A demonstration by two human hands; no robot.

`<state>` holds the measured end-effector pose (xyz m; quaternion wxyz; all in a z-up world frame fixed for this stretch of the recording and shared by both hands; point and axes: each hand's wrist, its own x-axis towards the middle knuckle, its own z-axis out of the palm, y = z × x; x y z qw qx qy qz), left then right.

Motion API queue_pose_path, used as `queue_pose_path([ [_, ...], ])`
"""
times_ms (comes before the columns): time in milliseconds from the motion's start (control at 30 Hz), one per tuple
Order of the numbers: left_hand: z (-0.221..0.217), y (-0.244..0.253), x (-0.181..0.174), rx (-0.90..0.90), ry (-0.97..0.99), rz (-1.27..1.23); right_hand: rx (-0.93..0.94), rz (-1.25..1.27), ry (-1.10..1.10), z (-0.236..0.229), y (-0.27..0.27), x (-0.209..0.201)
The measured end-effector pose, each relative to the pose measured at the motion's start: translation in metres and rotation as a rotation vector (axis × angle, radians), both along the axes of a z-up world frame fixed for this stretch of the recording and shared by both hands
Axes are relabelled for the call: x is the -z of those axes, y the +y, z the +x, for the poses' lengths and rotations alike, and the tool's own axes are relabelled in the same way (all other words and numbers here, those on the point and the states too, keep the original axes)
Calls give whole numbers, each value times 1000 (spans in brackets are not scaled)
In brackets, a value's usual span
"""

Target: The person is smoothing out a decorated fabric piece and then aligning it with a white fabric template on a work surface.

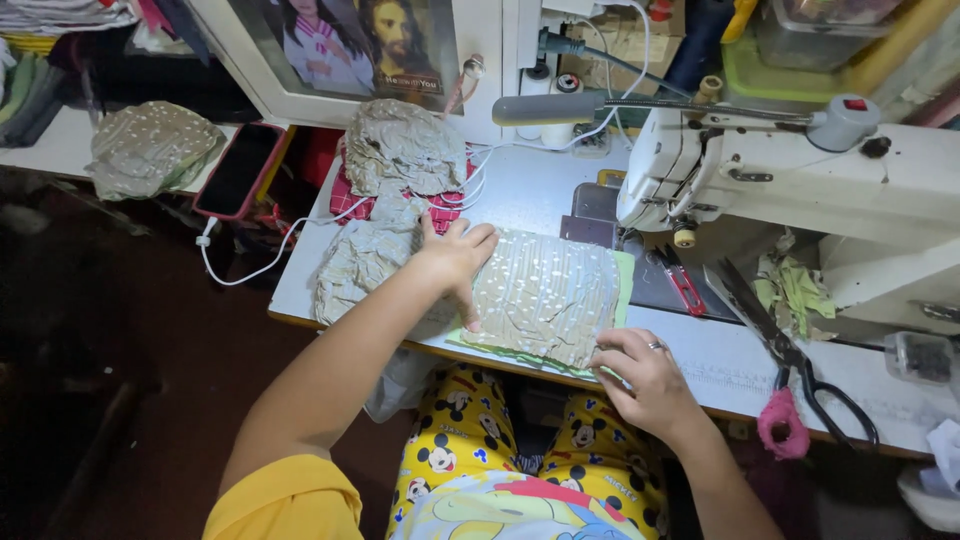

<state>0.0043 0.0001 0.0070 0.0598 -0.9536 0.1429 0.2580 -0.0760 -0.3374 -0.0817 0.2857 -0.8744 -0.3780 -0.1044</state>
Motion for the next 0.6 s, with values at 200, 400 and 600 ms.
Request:
queue_pose_path([
  [200, 1, -2, -1, 4, 8, 7, 121, -144, 100, 0, 4, 4],
  [400, 0, -2, -5, -2, 23, 4, 151, -319, 192, 4, 10, -3],
  [600, 0, -1, -4, 2, 16, -4, 145, -324, 148, 12, -8, -13],
])
